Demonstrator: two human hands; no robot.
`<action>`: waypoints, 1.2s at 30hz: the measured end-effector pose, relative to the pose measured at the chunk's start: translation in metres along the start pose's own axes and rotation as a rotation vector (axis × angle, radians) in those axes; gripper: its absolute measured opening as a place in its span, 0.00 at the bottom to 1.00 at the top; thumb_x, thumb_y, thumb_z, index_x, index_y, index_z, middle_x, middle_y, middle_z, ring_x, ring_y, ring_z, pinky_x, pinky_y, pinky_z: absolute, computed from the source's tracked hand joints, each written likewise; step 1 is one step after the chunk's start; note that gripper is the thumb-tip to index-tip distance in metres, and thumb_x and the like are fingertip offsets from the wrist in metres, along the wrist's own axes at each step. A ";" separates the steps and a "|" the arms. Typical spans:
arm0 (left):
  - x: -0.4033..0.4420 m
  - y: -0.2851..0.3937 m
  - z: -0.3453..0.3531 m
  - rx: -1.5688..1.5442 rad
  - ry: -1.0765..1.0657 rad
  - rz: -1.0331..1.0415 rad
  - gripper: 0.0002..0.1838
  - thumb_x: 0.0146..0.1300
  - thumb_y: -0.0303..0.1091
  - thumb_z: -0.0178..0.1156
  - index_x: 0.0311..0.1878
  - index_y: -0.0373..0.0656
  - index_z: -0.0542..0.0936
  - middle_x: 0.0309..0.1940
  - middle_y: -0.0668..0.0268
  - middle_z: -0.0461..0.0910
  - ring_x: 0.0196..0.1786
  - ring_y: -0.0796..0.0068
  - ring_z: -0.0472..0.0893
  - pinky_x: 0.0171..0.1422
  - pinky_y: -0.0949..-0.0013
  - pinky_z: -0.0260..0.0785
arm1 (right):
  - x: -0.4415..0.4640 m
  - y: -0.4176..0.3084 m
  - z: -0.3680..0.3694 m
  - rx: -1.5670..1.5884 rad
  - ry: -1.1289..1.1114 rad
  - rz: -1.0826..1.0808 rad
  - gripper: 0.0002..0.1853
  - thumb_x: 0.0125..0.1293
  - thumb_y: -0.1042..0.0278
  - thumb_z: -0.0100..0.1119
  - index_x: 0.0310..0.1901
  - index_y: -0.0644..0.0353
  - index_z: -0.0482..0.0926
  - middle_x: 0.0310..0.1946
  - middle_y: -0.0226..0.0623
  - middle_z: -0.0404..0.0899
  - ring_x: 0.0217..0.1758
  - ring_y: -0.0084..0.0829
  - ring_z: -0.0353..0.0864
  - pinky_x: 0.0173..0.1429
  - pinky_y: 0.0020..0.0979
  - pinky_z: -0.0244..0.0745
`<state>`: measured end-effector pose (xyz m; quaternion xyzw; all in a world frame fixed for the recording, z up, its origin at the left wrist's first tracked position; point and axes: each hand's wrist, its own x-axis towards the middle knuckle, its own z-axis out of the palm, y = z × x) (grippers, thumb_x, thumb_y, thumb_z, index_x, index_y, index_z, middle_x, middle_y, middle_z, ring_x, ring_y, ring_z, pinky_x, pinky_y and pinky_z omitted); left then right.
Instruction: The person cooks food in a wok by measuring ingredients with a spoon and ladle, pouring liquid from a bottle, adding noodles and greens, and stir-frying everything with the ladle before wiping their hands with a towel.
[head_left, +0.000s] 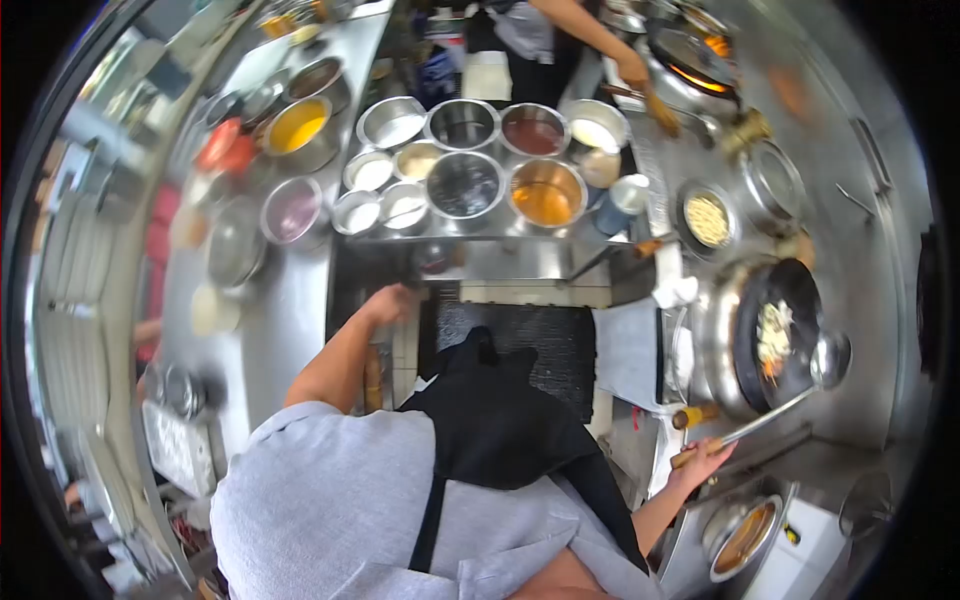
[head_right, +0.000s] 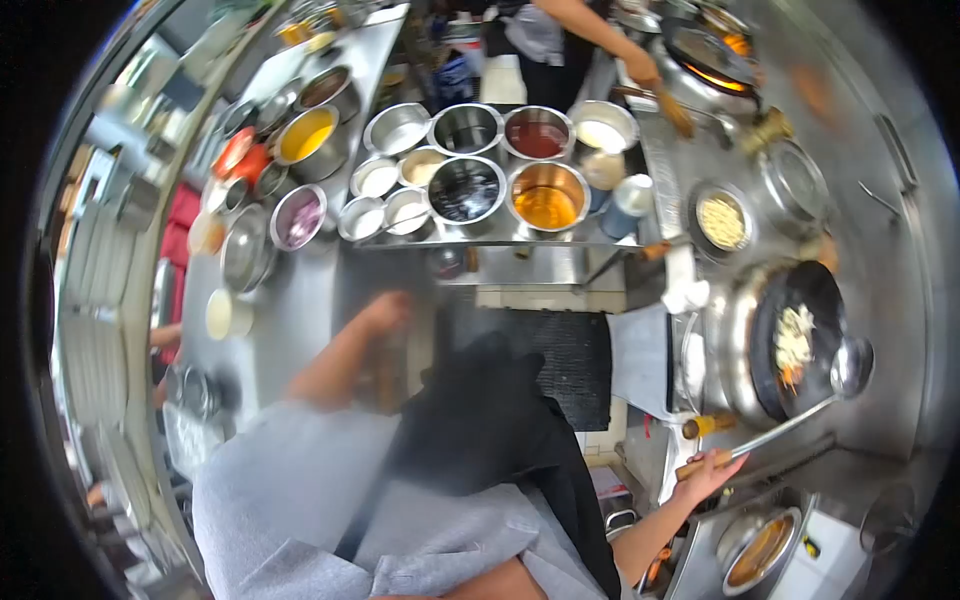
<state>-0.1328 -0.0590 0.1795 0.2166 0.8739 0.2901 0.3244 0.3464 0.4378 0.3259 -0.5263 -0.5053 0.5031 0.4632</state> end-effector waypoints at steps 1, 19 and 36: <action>-0.017 0.014 -0.014 -0.107 0.057 -0.121 0.18 0.59 0.28 0.58 0.53 0.36 0.79 0.40 0.54 0.85 0.32 0.68 0.84 0.40 0.62 0.76 | -0.011 -0.012 0.010 0.161 -0.019 0.134 0.38 0.67 0.80 0.52 0.75 0.44 0.52 0.30 0.29 0.69 0.21 0.19 0.65 0.21 0.23 0.66; 0.137 -0.004 -0.115 -0.694 0.805 0.023 0.13 0.65 0.38 0.62 0.42 0.35 0.81 0.27 0.58 0.83 0.28 0.66 0.83 0.35 0.65 0.75 | -0.169 -0.035 0.219 0.095 -0.817 0.453 0.31 0.68 0.72 0.54 0.70 0.51 0.56 0.18 0.27 0.60 0.08 0.18 0.59 0.11 0.24 0.62; 0.103 0.023 -0.117 -0.336 0.749 0.048 0.16 0.73 0.35 0.43 0.41 0.37 0.79 0.28 0.58 0.85 0.33 0.58 0.86 0.40 0.58 0.78 | -0.133 -0.075 0.371 -0.258 -1.168 0.411 0.33 0.65 0.71 0.57 0.71 0.54 0.57 0.18 0.26 0.63 0.09 0.16 0.58 0.13 0.20 0.58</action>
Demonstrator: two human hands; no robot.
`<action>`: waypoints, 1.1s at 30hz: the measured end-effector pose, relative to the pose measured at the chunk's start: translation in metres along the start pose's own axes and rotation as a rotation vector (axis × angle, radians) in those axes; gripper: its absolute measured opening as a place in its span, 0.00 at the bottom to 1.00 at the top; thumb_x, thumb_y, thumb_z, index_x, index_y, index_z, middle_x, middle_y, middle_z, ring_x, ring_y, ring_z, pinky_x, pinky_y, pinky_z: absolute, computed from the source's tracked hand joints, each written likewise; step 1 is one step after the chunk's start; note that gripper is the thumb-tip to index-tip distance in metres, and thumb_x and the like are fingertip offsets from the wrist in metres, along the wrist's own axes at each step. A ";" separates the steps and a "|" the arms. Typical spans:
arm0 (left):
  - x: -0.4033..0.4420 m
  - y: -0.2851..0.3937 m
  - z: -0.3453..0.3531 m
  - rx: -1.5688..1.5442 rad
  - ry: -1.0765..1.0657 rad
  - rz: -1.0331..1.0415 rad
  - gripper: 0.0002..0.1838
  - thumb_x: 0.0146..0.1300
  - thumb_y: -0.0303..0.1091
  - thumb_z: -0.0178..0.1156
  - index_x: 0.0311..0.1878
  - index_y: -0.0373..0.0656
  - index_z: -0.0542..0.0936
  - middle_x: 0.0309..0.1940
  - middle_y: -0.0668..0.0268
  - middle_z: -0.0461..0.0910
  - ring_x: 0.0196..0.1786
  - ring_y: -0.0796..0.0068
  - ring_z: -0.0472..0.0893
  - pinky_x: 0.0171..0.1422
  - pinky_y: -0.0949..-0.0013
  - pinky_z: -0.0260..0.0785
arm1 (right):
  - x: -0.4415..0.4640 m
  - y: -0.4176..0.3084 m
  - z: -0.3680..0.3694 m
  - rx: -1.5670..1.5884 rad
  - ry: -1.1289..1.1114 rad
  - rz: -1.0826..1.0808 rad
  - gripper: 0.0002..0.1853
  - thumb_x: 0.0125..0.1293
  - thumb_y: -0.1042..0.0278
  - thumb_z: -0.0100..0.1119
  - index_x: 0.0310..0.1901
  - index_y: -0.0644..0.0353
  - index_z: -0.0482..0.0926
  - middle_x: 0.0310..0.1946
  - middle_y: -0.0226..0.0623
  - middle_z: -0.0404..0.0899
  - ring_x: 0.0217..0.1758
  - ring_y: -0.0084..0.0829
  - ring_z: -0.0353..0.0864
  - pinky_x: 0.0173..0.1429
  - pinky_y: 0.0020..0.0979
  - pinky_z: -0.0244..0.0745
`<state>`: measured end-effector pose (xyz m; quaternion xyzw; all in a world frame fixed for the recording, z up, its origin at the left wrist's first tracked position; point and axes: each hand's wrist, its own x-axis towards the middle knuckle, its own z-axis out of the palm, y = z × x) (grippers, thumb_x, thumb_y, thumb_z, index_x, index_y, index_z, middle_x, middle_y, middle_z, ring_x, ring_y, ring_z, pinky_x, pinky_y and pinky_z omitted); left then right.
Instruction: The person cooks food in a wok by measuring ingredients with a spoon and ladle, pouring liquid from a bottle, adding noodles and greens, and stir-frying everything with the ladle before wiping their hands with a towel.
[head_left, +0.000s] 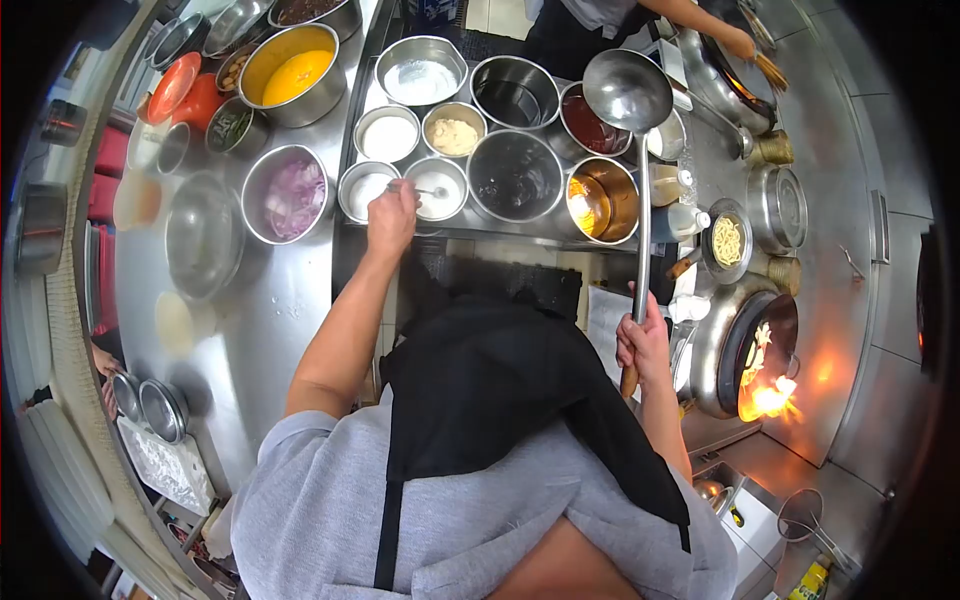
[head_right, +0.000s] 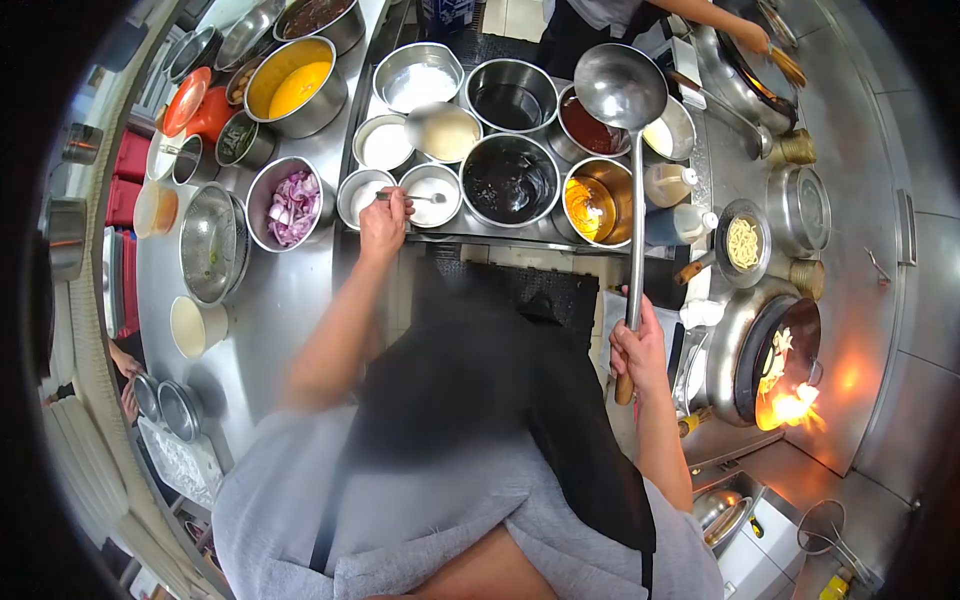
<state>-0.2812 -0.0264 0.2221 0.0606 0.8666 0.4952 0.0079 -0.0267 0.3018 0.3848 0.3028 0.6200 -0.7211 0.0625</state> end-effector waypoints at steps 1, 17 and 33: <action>-0.003 0.000 0.001 0.082 0.031 0.064 0.14 0.73 0.34 0.44 0.40 0.37 0.78 0.27 0.58 0.84 0.32 0.57 0.85 0.39 0.57 0.78 | 0.001 0.001 -0.004 0.002 -0.020 0.002 0.34 0.65 0.71 0.58 0.71 0.54 0.57 0.18 0.26 0.63 0.09 0.16 0.59 0.13 0.20 0.58; -0.007 0.001 0.010 0.010 0.091 -0.071 0.17 0.74 0.39 0.47 0.42 0.36 0.80 0.29 0.54 0.85 0.37 0.54 0.86 0.45 0.57 0.76 | 0.012 0.000 -0.018 -0.066 -0.042 0.021 0.33 0.67 0.70 0.58 0.71 0.53 0.57 0.17 0.24 0.62 0.10 0.16 0.58 0.14 0.20 0.58; -0.020 -0.017 -0.005 -0.732 0.150 -0.363 0.19 0.77 0.37 0.46 0.49 0.26 0.76 0.37 0.51 0.84 0.36 0.67 0.86 0.42 0.71 0.80 | -0.002 0.009 -0.010 0.003 -0.084 0.084 0.33 0.67 0.72 0.57 0.71 0.53 0.57 0.19 0.25 0.63 0.10 0.15 0.57 0.14 0.18 0.57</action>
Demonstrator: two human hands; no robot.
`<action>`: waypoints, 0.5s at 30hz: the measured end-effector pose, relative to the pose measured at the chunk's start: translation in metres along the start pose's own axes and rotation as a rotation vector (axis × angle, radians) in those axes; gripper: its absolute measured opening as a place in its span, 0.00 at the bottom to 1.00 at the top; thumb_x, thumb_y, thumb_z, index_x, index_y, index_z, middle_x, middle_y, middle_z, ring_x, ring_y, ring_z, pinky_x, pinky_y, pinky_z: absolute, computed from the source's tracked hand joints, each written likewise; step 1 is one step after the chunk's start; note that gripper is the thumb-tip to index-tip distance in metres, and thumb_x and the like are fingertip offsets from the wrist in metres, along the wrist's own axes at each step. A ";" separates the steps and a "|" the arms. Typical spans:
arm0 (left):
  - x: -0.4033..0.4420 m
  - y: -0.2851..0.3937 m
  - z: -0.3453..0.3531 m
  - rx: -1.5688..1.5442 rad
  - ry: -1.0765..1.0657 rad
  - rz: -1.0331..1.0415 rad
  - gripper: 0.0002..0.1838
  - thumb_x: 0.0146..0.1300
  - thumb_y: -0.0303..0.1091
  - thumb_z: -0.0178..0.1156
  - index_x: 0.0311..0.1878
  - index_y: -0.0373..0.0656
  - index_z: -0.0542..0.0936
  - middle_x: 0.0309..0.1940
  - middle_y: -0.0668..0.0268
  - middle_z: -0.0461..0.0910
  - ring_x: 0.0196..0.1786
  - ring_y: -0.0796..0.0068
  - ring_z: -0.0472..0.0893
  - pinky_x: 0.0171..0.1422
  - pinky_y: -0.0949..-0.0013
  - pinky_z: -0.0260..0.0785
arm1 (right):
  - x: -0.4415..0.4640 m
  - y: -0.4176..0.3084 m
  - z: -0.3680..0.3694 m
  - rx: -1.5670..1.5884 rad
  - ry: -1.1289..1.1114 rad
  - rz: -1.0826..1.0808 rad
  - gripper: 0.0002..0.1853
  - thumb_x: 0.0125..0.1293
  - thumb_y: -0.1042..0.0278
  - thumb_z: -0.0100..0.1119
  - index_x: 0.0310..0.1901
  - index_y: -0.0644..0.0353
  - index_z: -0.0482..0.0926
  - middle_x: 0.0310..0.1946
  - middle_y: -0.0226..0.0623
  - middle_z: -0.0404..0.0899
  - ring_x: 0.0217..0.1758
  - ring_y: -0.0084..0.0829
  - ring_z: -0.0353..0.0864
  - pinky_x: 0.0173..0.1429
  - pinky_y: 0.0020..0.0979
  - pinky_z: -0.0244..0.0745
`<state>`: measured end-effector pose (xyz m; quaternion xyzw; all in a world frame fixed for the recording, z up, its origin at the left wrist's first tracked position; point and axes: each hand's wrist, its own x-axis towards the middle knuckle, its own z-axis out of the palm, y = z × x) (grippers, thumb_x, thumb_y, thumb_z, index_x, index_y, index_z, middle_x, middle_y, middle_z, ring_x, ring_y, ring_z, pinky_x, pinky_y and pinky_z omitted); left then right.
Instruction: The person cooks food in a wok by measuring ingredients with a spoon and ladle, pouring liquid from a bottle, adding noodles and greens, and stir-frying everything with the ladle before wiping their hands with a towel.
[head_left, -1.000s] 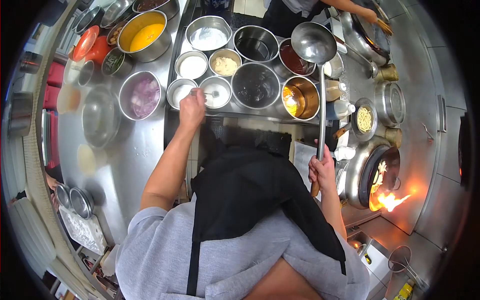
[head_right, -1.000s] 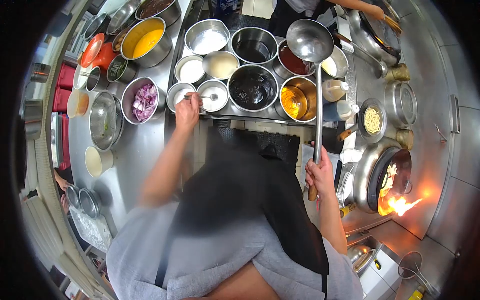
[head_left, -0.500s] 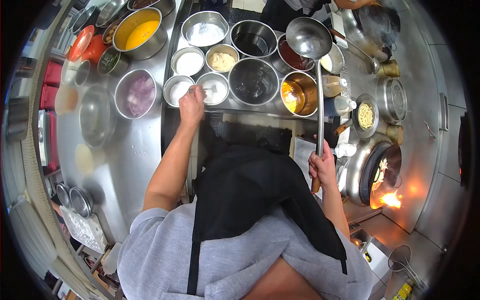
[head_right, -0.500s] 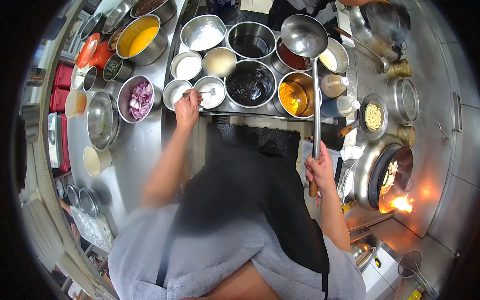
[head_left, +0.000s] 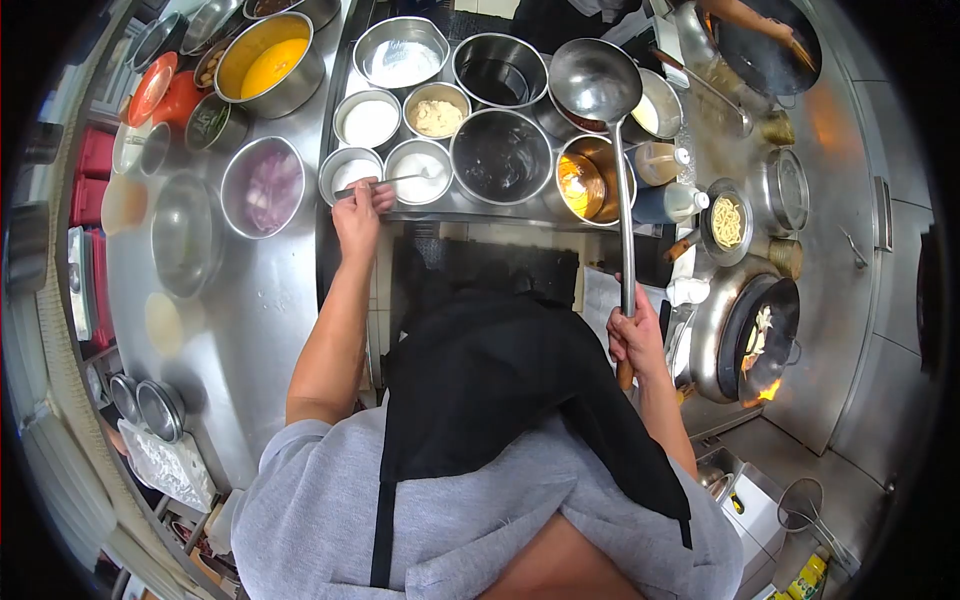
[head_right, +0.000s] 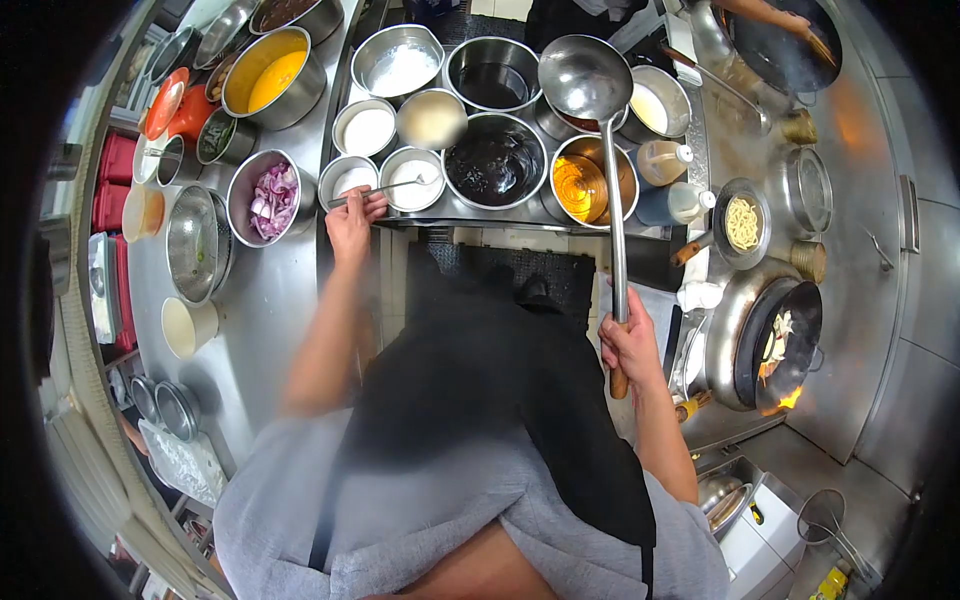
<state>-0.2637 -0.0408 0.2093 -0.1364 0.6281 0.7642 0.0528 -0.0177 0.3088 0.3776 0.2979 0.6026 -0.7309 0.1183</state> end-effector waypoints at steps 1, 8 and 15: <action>-0.004 0.005 0.000 -0.015 0.014 -0.003 0.19 0.77 0.37 0.46 0.49 0.26 0.76 0.37 0.51 0.84 0.36 0.68 0.86 0.43 0.71 0.80 | -0.001 0.000 0.000 0.001 -0.001 -0.001 0.33 0.67 0.72 0.57 0.71 0.53 0.57 0.19 0.25 0.63 0.10 0.15 0.57 0.14 0.18 0.57; -0.013 0.009 -0.007 0.051 0.029 0.000 0.19 0.77 0.37 0.46 0.49 0.24 0.75 0.37 0.51 0.83 0.38 0.67 0.85 0.44 0.70 0.79 | -0.004 -0.002 0.001 -0.017 -0.072 0.076 0.34 0.66 0.77 0.53 0.73 0.51 0.56 0.22 0.28 0.66 0.11 0.17 0.61 0.16 0.19 0.59; -0.021 0.012 -0.008 -0.014 0.016 -0.005 0.19 0.77 0.37 0.46 0.50 0.25 0.75 0.38 0.51 0.82 0.39 0.67 0.85 0.46 0.70 0.79 | -0.007 -0.014 0.001 -0.031 -0.152 0.127 0.35 0.66 0.77 0.53 0.73 0.51 0.55 0.22 0.28 0.67 0.13 0.17 0.62 0.17 0.20 0.60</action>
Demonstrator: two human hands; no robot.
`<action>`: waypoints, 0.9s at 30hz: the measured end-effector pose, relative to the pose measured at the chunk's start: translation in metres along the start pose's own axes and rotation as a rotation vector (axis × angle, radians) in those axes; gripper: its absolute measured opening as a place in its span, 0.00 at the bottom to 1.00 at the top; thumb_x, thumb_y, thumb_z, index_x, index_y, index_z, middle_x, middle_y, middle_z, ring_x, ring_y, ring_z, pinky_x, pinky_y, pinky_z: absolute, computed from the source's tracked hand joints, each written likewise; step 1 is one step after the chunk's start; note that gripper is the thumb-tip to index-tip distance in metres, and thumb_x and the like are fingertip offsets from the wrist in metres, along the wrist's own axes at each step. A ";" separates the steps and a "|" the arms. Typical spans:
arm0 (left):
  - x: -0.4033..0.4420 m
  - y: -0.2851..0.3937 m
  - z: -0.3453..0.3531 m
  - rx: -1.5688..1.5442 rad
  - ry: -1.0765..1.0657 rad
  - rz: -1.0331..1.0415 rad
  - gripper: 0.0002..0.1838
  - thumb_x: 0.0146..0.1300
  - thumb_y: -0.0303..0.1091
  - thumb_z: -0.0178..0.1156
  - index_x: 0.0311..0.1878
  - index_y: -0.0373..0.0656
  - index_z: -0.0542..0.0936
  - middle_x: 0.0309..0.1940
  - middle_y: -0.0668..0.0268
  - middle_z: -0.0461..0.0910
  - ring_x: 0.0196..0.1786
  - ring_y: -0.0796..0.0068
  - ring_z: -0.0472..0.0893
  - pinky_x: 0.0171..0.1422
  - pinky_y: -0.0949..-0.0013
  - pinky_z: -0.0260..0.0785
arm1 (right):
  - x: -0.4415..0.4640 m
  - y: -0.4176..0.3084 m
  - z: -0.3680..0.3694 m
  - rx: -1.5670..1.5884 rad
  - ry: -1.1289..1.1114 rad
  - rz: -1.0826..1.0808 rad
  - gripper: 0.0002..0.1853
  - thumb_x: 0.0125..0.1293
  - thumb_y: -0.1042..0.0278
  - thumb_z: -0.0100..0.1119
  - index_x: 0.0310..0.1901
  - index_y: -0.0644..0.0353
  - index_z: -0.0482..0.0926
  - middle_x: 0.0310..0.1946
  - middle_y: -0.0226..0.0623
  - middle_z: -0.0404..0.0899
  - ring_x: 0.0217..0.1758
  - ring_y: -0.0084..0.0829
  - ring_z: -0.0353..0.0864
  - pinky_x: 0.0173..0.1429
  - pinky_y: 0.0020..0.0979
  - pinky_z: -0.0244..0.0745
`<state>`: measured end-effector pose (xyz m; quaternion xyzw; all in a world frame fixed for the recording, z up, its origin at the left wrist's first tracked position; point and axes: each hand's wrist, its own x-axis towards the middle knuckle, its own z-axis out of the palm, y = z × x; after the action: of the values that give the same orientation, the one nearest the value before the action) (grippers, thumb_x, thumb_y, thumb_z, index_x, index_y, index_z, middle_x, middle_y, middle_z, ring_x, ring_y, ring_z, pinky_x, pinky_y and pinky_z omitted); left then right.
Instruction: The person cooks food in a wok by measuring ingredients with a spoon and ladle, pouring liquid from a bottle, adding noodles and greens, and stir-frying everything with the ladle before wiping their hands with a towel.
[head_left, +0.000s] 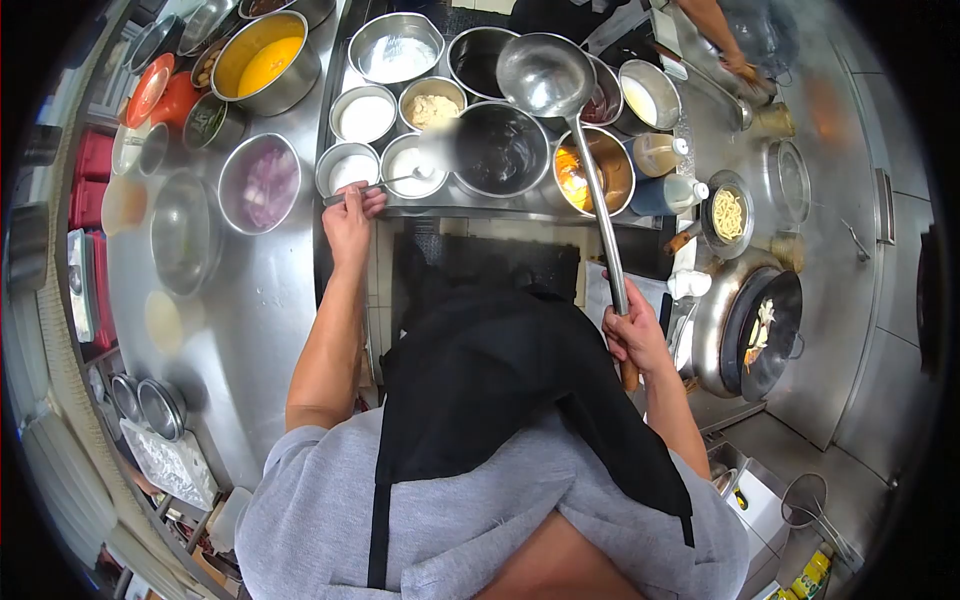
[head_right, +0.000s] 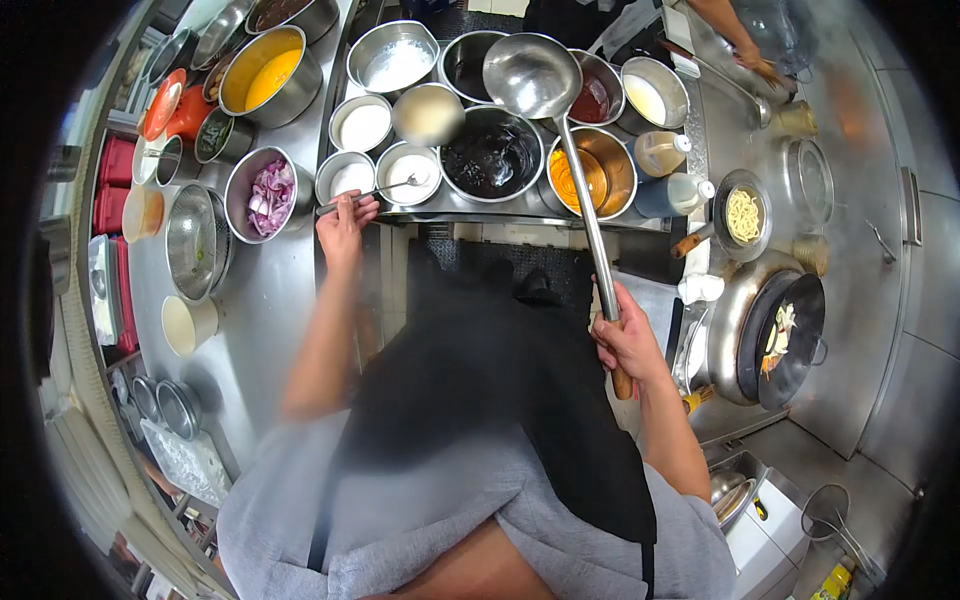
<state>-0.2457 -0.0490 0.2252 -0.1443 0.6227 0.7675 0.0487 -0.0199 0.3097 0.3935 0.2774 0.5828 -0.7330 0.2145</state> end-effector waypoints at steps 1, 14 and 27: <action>-0.001 0.002 0.000 -0.003 -0.001 0.002 0.19 0.77 0.37 0.46 0.50 0.25 0.75 0.38 0.51 0.82 0.39 0.67 0.85 0.46 0.70 0.79 | -0.003 -0.003 0.000 0.000 0.001 -0.001 0.35 0.66 0.77 0.53 0.73 0.51 0.55 0.22 0.28 0.67 0.13 0.17 0.62 0.17 0.20 0.60; -0.013 0.079 0.046 0.417 -0.098 0.360 0.17 0.76 0.35 0.47 0.44 0.30 0.80 0.32 0.57 0.85 0.38 0.70 0.86 0.45 0.69 0.78 | -0.044 -0.039 0.029 0.015 -0.094 0.258 0.44 0.64 0.80 0.52 0.78 0.41 0.45 0.20 0.30 0.64 0.14 0.20 0.61 0.17 0.22 0.64; 0.009 0.043 -0.009 0.317 0.012 0.401 0.18 0.77 0.39 0.46 0.51 0.34 0.79 0.39 0.55 0.86 0.45 0.68 0.85 0.54 0.66 0.72 | -0.041 -0.015 0.026 0.010 -0.031 0.091 0.44 0.63 0.80 0.51 0.78 0.44 0.45 0.21 0.30 0.64 0.14 0.19 0.59 0.17 0.21 0.62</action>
<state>-0.2642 -0.0685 0.2613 -0.0131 0.7516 0.6538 -0.0861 -0.0029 0.2879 0.4354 0.2931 0.5626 -0.7297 0.2552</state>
